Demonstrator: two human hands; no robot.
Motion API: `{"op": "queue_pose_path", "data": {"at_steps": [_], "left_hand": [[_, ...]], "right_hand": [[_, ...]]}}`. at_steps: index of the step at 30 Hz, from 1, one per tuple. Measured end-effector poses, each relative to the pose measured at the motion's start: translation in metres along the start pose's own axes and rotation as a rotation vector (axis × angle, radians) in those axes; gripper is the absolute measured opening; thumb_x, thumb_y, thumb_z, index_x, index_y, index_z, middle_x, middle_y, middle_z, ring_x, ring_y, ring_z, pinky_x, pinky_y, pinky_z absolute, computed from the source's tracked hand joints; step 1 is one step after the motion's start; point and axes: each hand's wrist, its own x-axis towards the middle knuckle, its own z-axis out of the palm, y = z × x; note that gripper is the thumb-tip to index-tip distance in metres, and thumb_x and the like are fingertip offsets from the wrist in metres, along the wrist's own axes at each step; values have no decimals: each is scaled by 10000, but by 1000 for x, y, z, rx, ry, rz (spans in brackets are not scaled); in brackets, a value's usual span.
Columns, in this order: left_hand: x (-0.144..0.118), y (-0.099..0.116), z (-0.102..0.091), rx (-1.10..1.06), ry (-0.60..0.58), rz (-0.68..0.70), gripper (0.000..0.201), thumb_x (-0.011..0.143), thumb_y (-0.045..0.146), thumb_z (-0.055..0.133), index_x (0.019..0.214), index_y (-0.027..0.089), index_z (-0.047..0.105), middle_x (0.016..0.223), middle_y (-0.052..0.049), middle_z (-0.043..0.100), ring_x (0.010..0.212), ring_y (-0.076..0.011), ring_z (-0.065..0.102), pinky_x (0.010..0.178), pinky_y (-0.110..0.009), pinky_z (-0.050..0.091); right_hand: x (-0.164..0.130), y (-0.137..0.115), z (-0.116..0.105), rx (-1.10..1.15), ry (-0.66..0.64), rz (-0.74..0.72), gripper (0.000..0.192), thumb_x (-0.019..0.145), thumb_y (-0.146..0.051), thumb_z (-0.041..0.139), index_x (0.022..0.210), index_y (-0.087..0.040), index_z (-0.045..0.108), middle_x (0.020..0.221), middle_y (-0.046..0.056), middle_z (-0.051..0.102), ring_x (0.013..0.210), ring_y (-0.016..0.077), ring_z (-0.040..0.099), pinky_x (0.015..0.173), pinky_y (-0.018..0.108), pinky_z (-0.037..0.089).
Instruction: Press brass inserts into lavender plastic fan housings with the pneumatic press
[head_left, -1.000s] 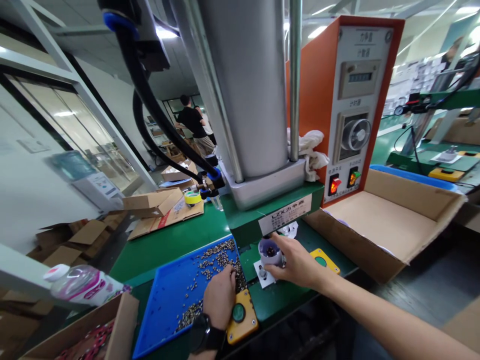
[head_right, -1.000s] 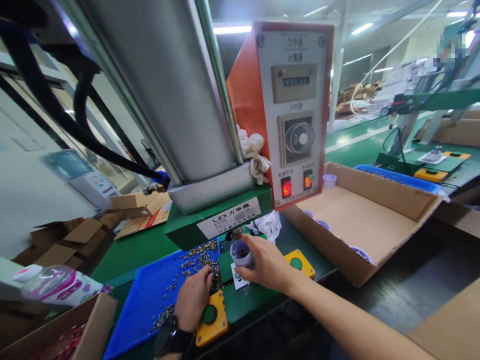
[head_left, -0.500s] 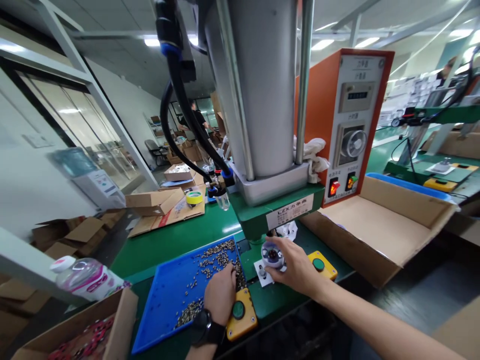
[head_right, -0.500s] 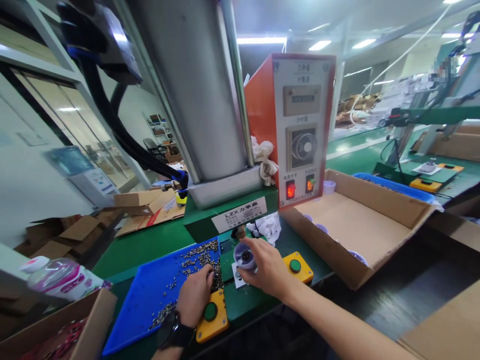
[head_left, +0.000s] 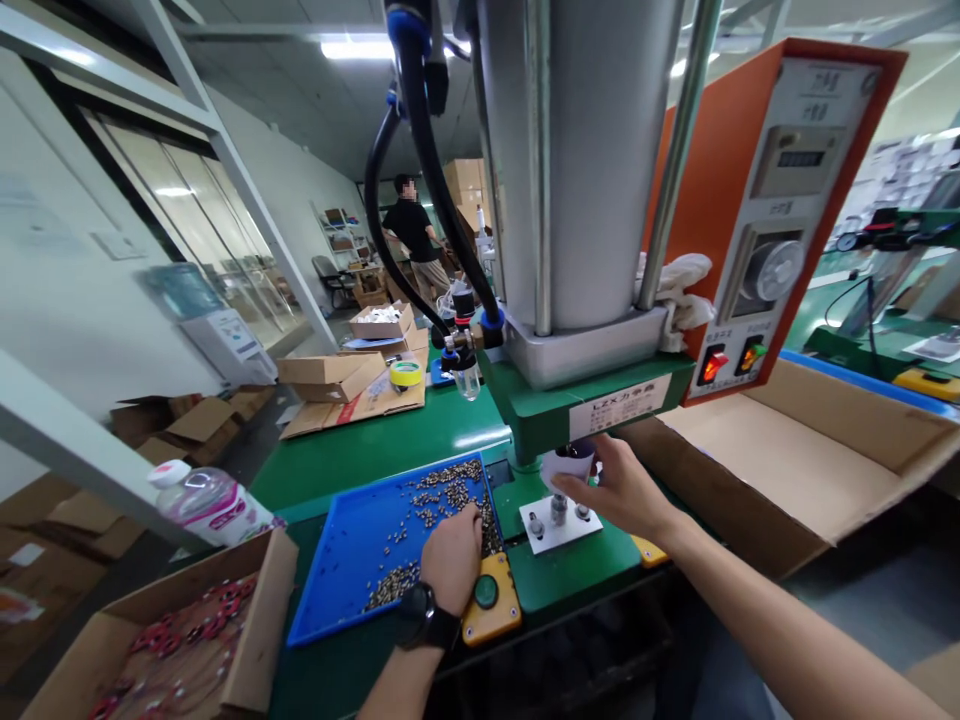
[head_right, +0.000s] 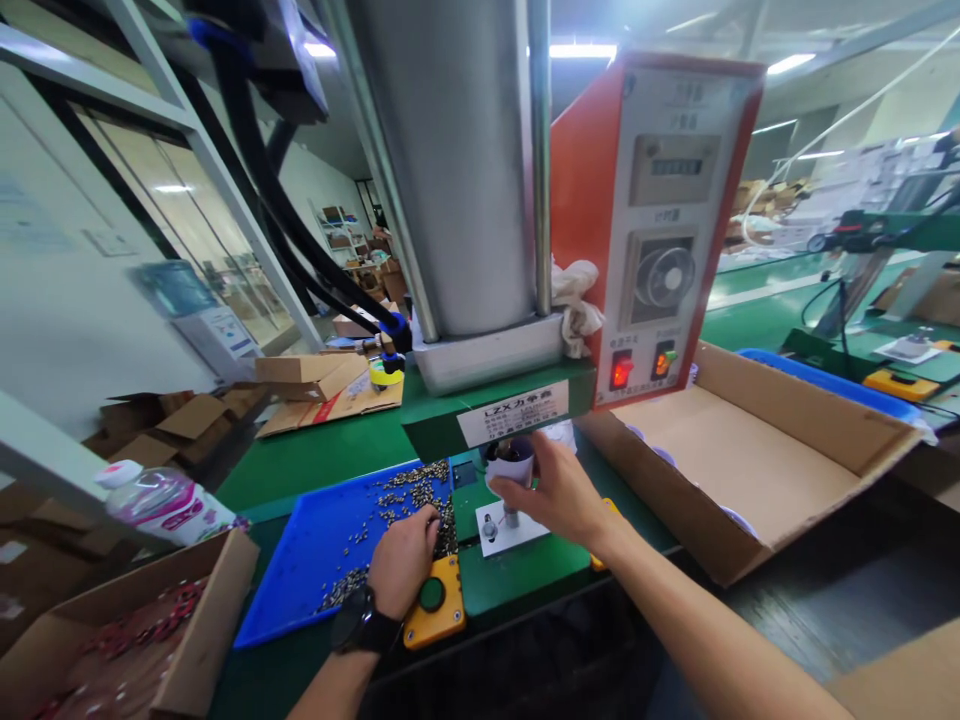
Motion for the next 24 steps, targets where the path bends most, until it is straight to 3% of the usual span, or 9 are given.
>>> {"op": "queue_pose_path", "data": {"at_steps": [7, 13, 18, 24], "left_hand": [[0, 0, 1, -13, 3, -3, 267, 961, 268, 314, 919, 239, 576, 825, -29, 704, 777, -176, 651, 615, -276, 339], [0, -2, 3, -19, 3, -2, 256, 960, 264, 324, 904, 235, 572, 822, -23, 705, 780, -171, 653, 613, -271, 328], [0, -3, 2, -24, 0, -5, 235, 957, 263, 343, 896, 232, 568, 816, -24, 704, 766, -163, 649, 614, -265, 327], [1, -3, 3, -37, -8, 4, 256, 968, 271, 324, 891, 233, 566, 805, -23, 699, 762, -156, 647, 618, -263, 323]], "right_hand": [[-2, 7, 10, -73, -74, -36, 234, 772, -301, 638, 950, -196, 529, 764, -4, 645, 640, 135, 574, 574, 245, 432], [-2, 20, 17, -24, -60, -9, 270, 775, -283, 631, 1005, -197, 518, 720, -27, 606, 587, 108, 522, 539, 220, 402], [2, 31, 20, -33, -125, 39, 177, 789, -310, 583, 922, -199, 546, 689, -27, 568, 595, 127, 518, 523, 231, 402], [-11, 35, 35, -171, 50, -183, 367, 758, -299, 645, 1085, -211, 502, 925, 54, 624, 816, 195, 583, 733, 309, 467]]}}
